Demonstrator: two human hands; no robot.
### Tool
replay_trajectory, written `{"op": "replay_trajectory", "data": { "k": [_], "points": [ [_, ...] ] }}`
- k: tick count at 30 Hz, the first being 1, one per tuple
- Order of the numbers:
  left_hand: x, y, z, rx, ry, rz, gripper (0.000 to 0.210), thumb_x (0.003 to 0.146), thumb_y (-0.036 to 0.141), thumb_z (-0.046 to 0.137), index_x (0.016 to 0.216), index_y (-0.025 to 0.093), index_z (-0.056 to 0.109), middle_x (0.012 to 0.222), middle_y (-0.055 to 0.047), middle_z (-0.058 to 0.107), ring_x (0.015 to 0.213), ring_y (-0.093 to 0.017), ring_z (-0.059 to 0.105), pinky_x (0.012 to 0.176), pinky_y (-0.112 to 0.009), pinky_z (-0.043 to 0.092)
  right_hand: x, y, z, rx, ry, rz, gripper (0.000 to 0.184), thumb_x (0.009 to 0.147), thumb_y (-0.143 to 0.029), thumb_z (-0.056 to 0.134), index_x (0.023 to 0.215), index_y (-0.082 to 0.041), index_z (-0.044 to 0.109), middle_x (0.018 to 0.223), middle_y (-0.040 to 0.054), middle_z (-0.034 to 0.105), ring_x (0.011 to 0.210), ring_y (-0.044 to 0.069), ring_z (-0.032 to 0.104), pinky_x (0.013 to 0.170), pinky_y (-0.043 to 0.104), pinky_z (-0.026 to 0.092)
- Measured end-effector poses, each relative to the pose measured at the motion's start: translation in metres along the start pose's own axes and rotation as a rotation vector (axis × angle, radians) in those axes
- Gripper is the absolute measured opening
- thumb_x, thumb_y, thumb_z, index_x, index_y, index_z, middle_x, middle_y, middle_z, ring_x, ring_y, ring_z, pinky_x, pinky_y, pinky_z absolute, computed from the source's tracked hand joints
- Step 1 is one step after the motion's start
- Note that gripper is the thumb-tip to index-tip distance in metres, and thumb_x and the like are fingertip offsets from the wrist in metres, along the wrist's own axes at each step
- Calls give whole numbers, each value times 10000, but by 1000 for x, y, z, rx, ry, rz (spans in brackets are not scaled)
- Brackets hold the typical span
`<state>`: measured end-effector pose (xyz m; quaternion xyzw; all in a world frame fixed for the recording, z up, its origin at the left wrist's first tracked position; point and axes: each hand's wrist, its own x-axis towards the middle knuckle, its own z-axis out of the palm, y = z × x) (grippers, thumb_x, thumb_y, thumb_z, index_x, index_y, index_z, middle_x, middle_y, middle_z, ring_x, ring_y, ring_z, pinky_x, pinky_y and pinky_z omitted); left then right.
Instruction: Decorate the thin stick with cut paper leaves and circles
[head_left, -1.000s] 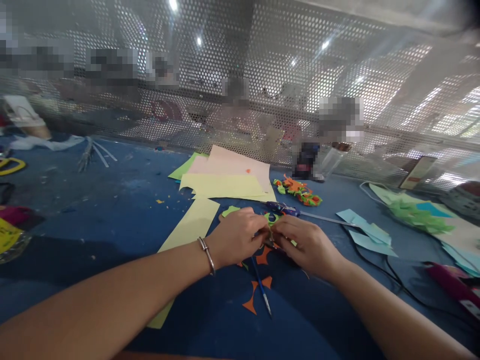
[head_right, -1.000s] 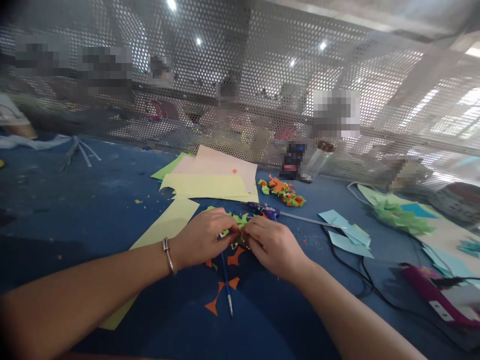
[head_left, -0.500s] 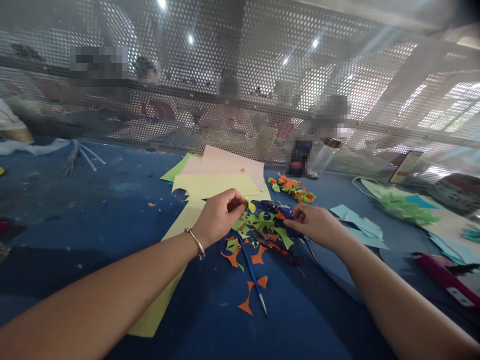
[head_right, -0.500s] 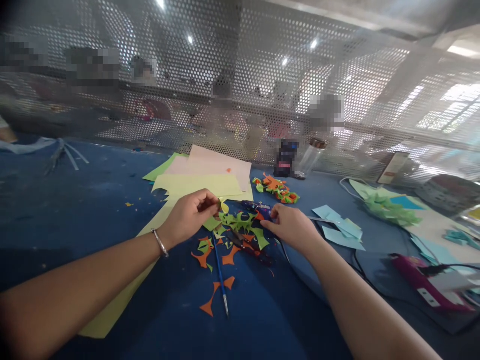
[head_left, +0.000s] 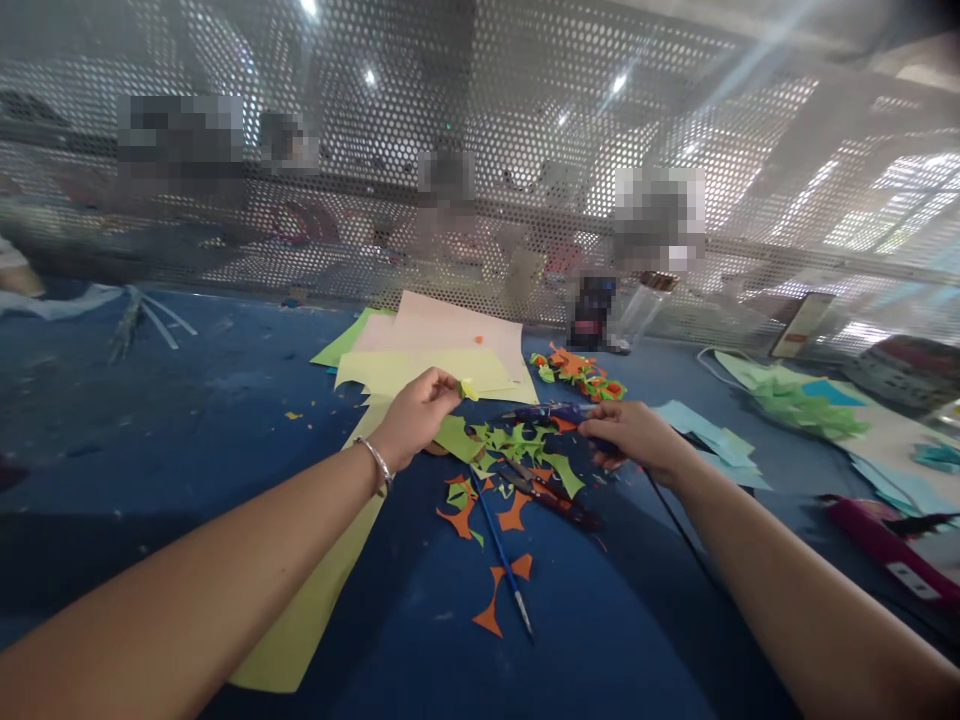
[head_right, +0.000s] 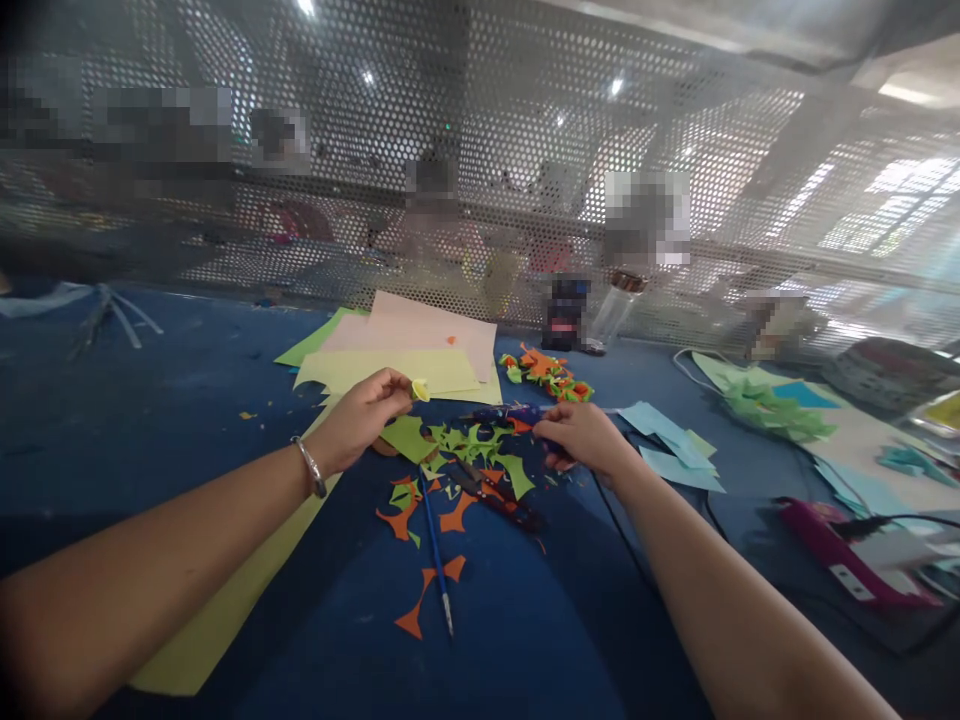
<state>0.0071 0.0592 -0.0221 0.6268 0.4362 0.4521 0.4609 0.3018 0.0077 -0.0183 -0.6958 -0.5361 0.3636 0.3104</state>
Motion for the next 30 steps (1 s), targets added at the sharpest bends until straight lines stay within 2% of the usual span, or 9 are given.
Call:
{"op": "replay_trajectory", "data": {
  "k": [4, 9, 12, 16, 19, 24, 30],
  "points": [
    [5, 1, 1, -155, 16, 71, 118, 813, 275, 650, 860, 188, 585, 861, -21, 626, 815, -159, 596, 771, -291, 485, -2, -6, -4, 213, 6, -56, 294, 689, -419, 732, 735, -199, 542, 640, -30, 595, 497, 109, 597, 470, 220, 489],
    [1, 3, 7, -211, -7, 54, 150, 826, 279, 688, 859, 192, 570, 840, -5, 630, 812, -145, 622, 759, -278, 491, -11, -18, -9, 705, 55, -102, 263, 686, -330, 784, 802, -183, 598, 723, -14, 598, 547, 84, 554, 503, 193, 506],
    [-2, 3, 10, -217, -39, 43, 178, 832, 305, 704, 868, 190, 572, 825, -7, 648, 802, -148, 646, 749, -282, 495, -21, -28, -12, 845, 35, -173, 198, 762, -342, 712, 823, -199, 590, 779, -2, 564, 575, 93, 509, 526, 208, 509],
    [-4, 4, 11, -225, -66, 47, 210, 831, 341, 718, 873, 187, 581, 826, -22, 682, 773, -150, 659, 744, -293, 507, -35, -38, -13, 925, -102, -277, 184, 867, -402, 589, 928, -228, 580, 766, -19, 446, 567, 103, 419, 516, 209, 464],
    [-7, 7, 12, -229, -78, 54, 188, 840, 328, 707, 862, 184, 589, 819, -27, 690, 760, -152, 661, 730, -290, 510, -41, -41, -11, 895, -138, -341, 239, 913, -467, 512, 985, -249, 578, 761, -26, 375, 551, 114, 355, 497, 218, 428],
    [-12, 12, 16, -262, -131, 87, 169, 826, 299, 724, 852, 187, 600, 798, -10, 668, 741, -137, 646, 719, -276, 506, -47, -42, -11, 871, -98, -451, 216, 933, -475, 484, 897, -270, 543, 747, -28, 322, 542, 122, 300, 469, 219, 383],
    [-15, 15, 18, -382, -169, 18, 197, 758, 217, 769, 793, 182, 579, 753, 21, 605, 690, -108, 622, 668, -247, 489, -53, -47, -11, 714, -3, -509, 189, 913, -448, 490, 840, -274, 505, 724, -25, 326, 521, 128, 292, 439, 242, 362]
  ]
}}
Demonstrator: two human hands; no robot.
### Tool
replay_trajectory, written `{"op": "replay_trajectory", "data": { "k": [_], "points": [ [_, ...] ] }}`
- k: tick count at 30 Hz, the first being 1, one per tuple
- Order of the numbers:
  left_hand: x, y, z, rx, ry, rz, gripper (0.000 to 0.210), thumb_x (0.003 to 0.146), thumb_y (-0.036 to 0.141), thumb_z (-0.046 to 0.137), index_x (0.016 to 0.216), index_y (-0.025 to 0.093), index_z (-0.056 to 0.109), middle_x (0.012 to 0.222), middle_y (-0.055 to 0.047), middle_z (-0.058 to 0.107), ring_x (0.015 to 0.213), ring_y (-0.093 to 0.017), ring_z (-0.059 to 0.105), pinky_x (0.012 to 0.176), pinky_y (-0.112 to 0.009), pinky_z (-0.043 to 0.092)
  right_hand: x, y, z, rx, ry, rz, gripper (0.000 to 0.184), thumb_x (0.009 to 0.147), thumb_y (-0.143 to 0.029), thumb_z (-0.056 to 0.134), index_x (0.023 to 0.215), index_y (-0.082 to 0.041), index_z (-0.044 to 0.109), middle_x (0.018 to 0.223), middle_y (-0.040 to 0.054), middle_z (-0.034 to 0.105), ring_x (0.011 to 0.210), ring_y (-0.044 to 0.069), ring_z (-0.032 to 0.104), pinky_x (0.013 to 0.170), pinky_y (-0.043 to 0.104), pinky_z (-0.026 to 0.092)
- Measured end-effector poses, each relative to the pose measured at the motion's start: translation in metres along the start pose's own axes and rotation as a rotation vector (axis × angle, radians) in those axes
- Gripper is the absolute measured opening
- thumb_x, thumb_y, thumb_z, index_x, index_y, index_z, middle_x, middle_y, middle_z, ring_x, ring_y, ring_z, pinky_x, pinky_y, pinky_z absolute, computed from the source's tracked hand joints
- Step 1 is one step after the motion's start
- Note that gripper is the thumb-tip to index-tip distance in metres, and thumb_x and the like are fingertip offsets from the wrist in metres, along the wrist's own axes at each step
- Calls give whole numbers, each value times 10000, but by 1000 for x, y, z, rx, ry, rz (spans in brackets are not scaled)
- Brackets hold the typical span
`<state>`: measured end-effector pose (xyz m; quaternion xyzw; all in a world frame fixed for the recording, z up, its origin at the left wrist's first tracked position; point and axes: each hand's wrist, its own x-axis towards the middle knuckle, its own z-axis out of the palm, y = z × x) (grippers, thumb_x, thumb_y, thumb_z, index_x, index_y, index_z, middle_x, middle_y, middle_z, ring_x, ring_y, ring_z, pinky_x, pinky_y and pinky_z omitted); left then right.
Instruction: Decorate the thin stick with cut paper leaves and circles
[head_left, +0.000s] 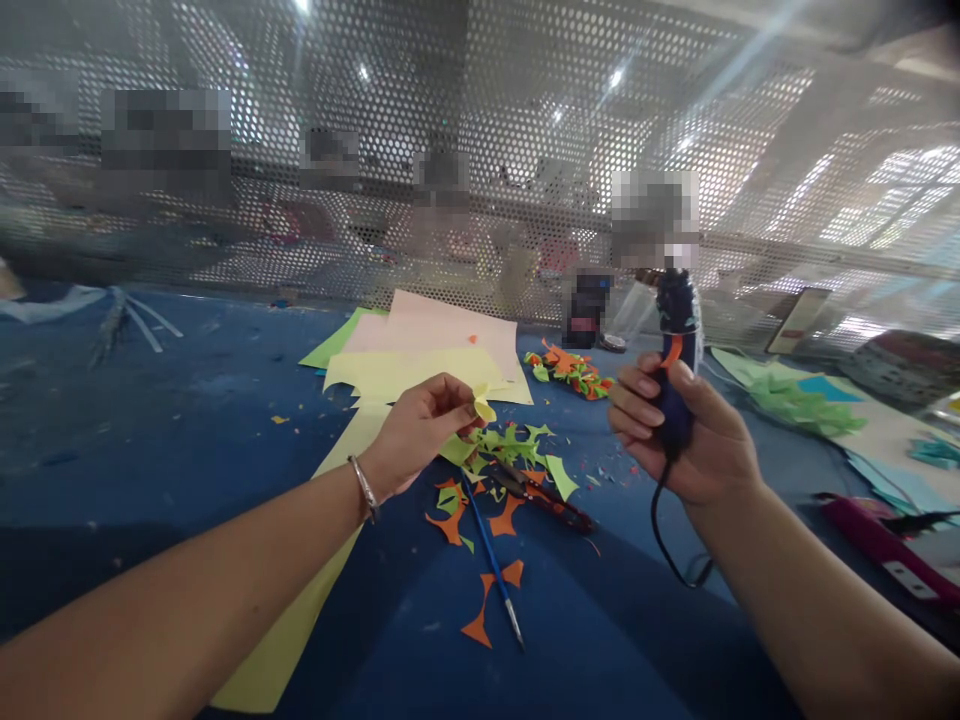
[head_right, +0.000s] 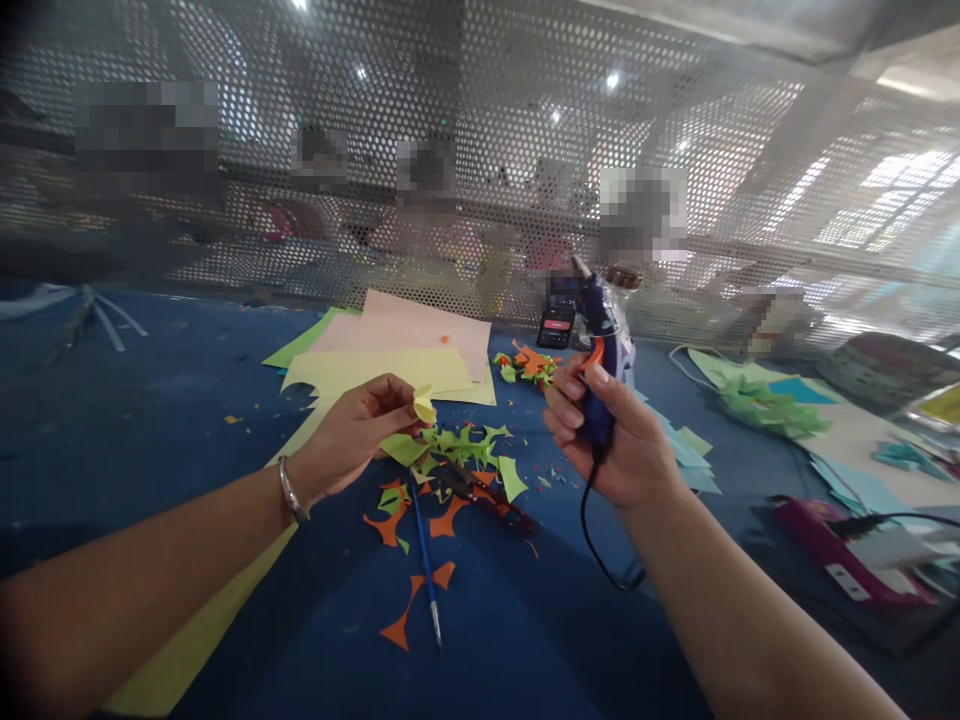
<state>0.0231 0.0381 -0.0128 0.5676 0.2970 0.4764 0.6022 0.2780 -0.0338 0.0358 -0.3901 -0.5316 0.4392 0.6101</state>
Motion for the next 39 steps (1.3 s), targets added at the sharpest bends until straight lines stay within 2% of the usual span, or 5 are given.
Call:
{"op": "replay_trajectory", "data": {
  "k": [8, 12, 16, 21, 39],
  "points": [
    [-2, 10, 1, -42, 27, -2, 238, 701, 224, 812, 771, 167, 591, 758, 5, 627, 667, -106, 582, 637, -239, 476, -2, 9, 1, -178, -40, 68, 165, 829, -374, 626, 890, -228, 578, 599, -30, 473, 469, 116, 391, 372, 230, 266],
    [-2, 11, 2, -20, 33, 7, 201, 710, 218, 785, 784, 177, 602, 744, 14, 615, 640, -98, 556, 597, -231, 454, -2, 22, 0, -489, -63, 52, 183, 811, -357, 659, 764, -186, 616, 583, -9, 548, 526, 121, 487, 486, 241, 383],
    [0, 7, 1, -25, 7, 21, 183, 712, 201, 773, 785, 181, 606, 733, 18, 607, 643, -98, 551, 610, -233, 450, -4, 27, 3, -669, -83, 37, 210, 776, -352, 663, 669, -183, 598, 575, -4, 559, 534, 126, 494, 498, 246, 394],
    [0, 5, 0, -20, -23, 33, 164, 735, 201, 765, 787, 186, 610, 747, 16, 602, 663, -109, 551, 640, -248, 452, -7, 29, 6, -683, -136, 10, 167, 775, -343, 656, 738, -182, 629, 599, -4, 560, 554, 130, 487, 502, 244, 404],
    [-2, -1, -1, 0, -59, 18, 167, 745, 189, 762, 805, 177, 607, 749, 6, 620, 669, -107, 566, 661, -242, 467, -10, 31, 9, -673, -150, 1, 197, 801, -338, 637, 877, -164, 687, 693, 16, 620, 622, 156, 528, 575, 268, 454]
  ]
}}
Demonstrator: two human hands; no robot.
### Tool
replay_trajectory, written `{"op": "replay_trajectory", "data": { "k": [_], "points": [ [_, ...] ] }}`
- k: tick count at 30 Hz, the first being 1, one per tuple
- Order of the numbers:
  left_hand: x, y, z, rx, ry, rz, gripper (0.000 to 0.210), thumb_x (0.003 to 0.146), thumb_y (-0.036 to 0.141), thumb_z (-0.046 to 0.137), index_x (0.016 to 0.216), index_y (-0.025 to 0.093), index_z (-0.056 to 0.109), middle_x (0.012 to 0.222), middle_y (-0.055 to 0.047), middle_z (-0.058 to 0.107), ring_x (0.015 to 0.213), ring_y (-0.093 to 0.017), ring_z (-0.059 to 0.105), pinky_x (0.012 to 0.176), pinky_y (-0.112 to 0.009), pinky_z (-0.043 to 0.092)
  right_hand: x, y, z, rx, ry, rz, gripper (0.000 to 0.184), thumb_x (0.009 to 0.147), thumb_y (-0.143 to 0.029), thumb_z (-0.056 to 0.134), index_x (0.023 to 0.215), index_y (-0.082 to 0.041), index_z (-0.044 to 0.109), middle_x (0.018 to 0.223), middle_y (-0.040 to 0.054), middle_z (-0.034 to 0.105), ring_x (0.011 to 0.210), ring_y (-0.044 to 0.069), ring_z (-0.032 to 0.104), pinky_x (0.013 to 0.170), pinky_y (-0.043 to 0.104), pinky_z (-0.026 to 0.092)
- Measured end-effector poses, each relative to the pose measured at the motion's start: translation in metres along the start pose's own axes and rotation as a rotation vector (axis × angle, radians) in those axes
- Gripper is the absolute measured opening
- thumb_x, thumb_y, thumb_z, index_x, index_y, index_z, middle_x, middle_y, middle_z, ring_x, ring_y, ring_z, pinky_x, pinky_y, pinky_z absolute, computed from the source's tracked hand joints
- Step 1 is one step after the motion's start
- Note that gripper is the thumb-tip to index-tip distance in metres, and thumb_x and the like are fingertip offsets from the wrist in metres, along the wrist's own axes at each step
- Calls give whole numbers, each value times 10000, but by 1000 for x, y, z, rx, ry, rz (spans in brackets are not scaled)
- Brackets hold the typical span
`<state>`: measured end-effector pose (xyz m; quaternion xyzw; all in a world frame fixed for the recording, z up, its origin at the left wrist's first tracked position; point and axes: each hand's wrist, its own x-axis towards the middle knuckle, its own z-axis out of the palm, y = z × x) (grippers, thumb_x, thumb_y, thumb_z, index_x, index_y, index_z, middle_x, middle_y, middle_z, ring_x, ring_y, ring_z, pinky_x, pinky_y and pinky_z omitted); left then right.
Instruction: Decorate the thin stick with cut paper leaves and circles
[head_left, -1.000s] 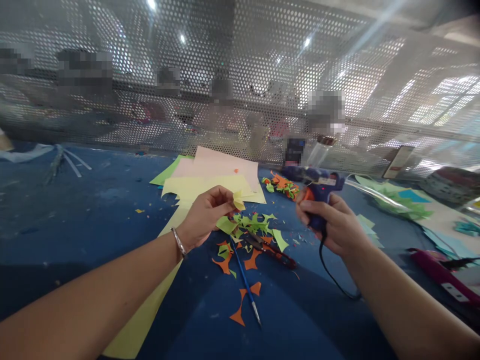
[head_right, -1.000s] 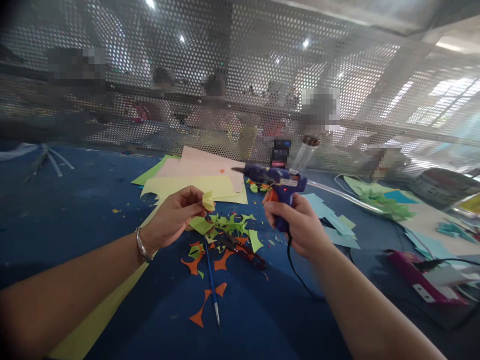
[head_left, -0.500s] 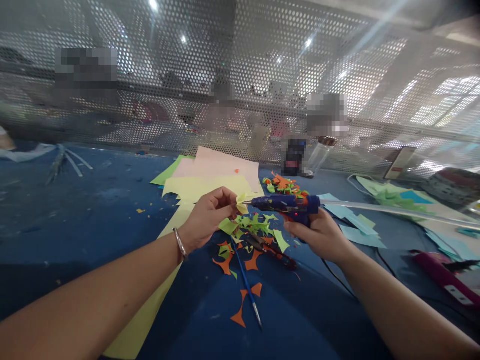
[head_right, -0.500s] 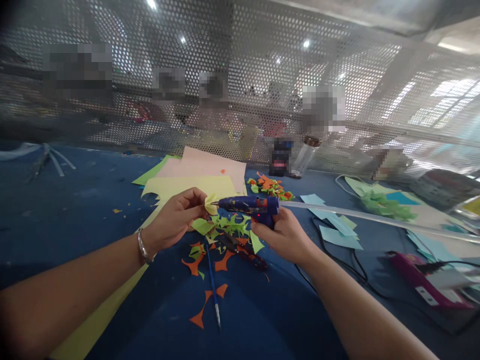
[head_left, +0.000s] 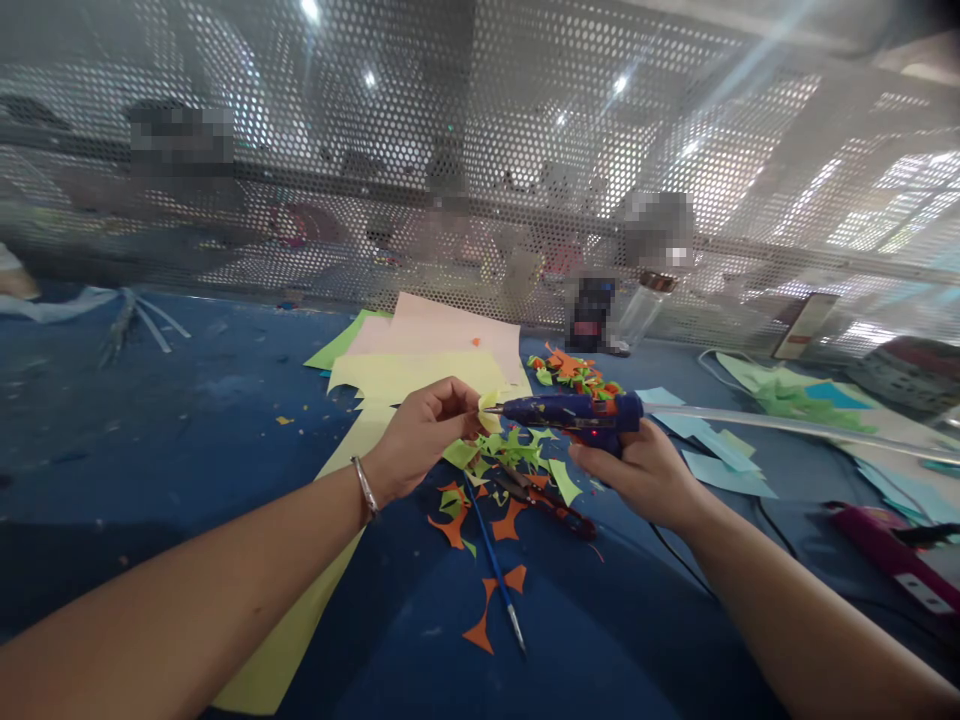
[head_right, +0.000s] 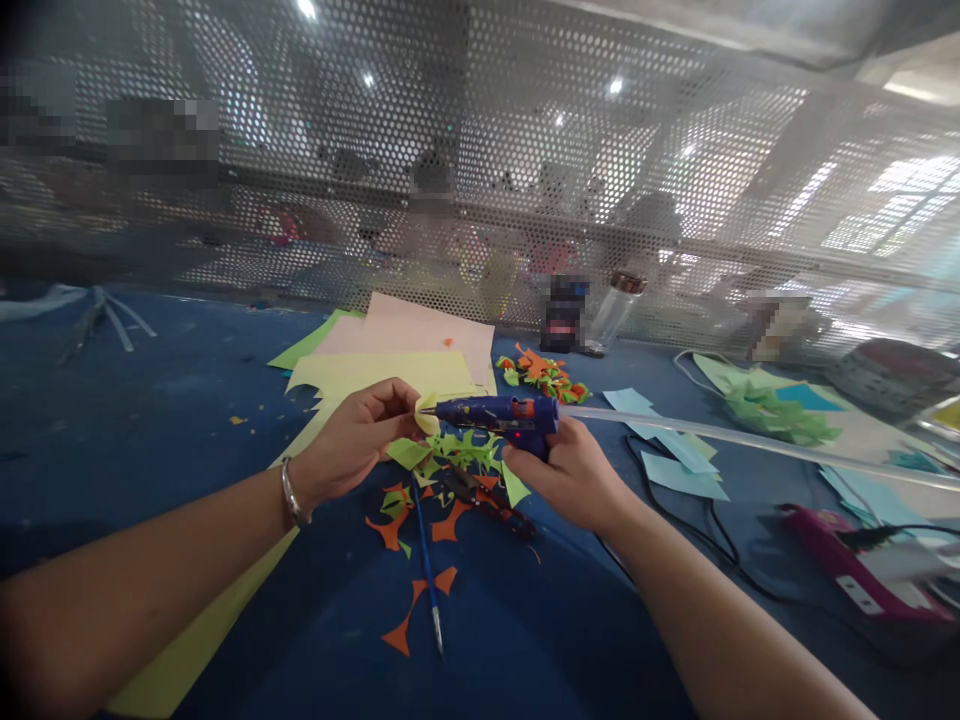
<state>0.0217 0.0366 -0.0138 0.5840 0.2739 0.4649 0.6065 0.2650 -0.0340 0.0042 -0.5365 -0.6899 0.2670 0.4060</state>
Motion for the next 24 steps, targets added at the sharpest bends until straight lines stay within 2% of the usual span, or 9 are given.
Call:
{"op": "replay_trajectory", "data": {
  "k": [11, 24],
  "points": [
    [0, 0, 0, 8, -3, 7, 175, 747, 195, 767, 798, 168, 602, 731, 14, 616, 667, -103, 559, 655, -232, 455, 0, 3, -1, -59, 15, -27, 206, 831, -343, 622, 917, -169, 693, 740, 29, 647, 679, 177, 562, 622, 273, 488],
    [0, 2, 1, 2, 6, 1, 149, 723, 193, 771, 770, 191, 629, 714, 11, 624, 657, -122, 568, 634, -242, 459, 1, 0, -3, -128, -19, -26, 217, 839, -371, 589, 843, -167, 664, 655, 1, 542, 625, 147, 458, 569, 258, 430]
  ]
}}
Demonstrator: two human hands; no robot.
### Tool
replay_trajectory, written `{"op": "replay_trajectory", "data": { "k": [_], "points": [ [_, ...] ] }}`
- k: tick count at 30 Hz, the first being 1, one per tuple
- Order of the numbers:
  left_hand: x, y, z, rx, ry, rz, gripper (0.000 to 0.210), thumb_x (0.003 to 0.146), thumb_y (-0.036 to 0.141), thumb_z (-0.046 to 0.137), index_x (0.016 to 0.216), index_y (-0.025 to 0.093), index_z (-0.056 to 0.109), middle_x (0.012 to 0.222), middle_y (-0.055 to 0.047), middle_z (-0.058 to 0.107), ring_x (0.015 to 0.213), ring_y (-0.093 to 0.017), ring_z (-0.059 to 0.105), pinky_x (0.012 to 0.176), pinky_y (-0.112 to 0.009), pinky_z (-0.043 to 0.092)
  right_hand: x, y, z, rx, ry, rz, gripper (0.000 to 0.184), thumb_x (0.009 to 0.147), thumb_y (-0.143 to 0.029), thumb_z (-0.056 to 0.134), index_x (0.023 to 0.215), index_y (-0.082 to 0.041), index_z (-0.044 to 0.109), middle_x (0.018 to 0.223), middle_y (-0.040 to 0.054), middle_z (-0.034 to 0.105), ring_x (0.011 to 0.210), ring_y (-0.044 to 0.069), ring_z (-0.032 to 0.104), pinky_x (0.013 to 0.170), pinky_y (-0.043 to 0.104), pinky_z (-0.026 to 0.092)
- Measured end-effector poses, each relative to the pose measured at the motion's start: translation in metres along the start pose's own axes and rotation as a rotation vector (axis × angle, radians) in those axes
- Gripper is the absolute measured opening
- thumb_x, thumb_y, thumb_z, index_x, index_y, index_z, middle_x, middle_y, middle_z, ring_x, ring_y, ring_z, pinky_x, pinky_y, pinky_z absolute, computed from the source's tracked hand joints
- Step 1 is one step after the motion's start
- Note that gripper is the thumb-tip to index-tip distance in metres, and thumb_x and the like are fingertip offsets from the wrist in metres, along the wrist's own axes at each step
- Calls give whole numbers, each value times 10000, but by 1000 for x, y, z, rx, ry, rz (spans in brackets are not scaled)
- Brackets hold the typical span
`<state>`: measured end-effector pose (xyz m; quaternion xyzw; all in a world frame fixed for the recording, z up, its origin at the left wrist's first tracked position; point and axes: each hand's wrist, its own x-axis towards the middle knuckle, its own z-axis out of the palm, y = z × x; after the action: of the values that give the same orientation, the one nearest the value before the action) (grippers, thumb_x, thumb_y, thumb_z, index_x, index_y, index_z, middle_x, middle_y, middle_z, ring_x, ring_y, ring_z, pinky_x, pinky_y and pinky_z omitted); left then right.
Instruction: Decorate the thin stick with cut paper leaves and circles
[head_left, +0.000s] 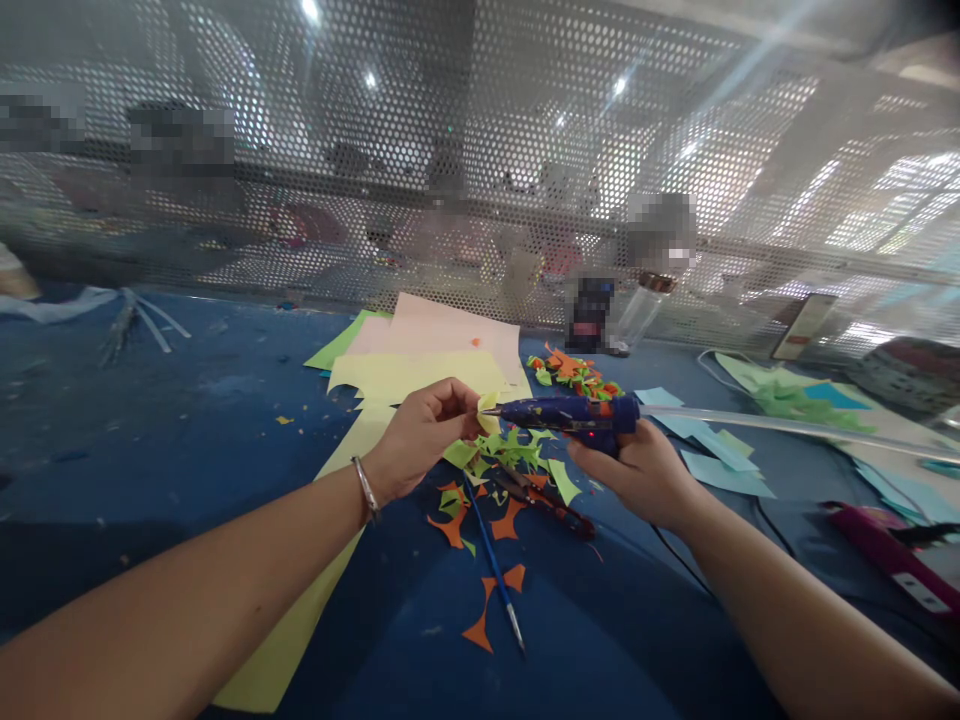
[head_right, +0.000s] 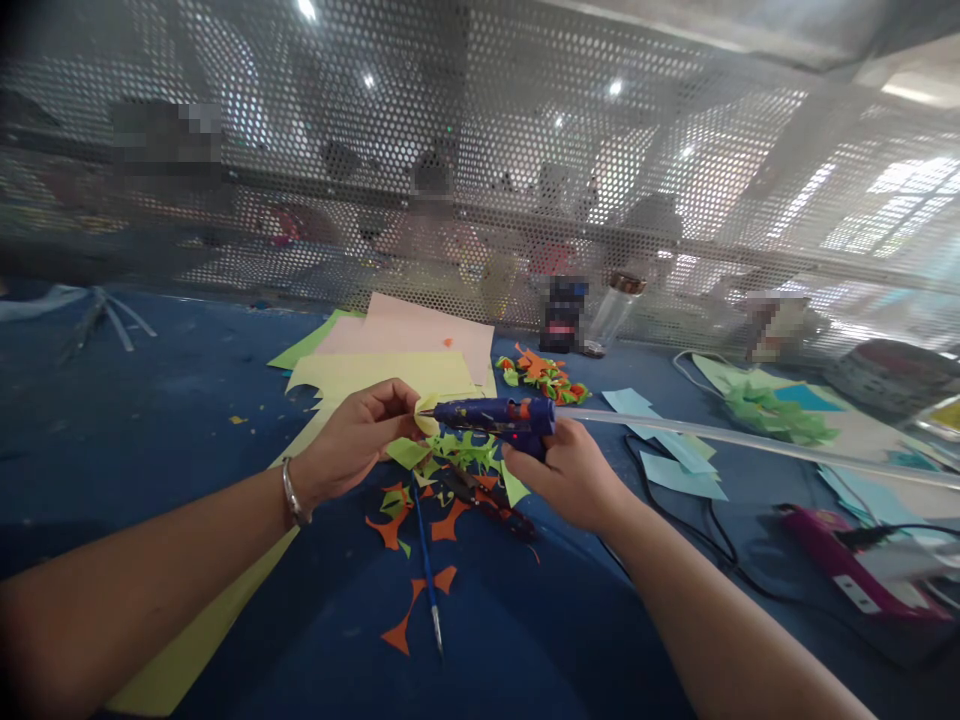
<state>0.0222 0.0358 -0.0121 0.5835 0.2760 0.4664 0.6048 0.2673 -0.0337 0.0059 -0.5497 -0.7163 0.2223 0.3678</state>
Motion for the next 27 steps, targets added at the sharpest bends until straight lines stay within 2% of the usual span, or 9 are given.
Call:
{"op": "replay_trajectory", "data": {
  "k": [4, 12, 21, 27],
  "points": [
    [0, 0, 0, -1, 3, -2, 147, 722, 186, 766, 762, 187, 625, 704, 14, 619, 644, -116, 565, 629, -236, 457, 0, -2, 0, -38, 8, -1, 225, 826, -380, 580, 774, -171, 647, 628, 1, 521, 614, 146, 441, 554, 260, 419],
    [0, 0, -1, 22, 1, 11, 152, 735, 175, 755, 783, 165, 610, 708, 12, 619, 641, -102, 565, 637, -230, 459, 0, 0, 0, -56, 7, -12, 208, 834, -355, 580, 783, -170, 662, 635, 10, 560, 616, 154, 481, 535, 254, 419],
    [0, 1, 0, 26, 2, -14, 143, 733, 178, 754, 775, 178, 618, 712, 17, 640, 645, -100, 585, 640, -224, 466, 0, 7, 3, 34, 38, 3, 215, 846, -356, 625, 914, -166, 697, 701, 16, 637, 638, 158, 543, 580, 259, 463],
    [0, 3, 1, 4, 73, -13, 144, 770, 223, 739, 808, 198, 602, 729, 15, 654, 633, -109, 614, 604, -226, 468, 3, -2, -2, 59, -8, 58, 312, 839, -463, 670, 749, -165, 645, 528, -24, 539, 485, 108, 458, 462, 232, 367]
  ]
}}
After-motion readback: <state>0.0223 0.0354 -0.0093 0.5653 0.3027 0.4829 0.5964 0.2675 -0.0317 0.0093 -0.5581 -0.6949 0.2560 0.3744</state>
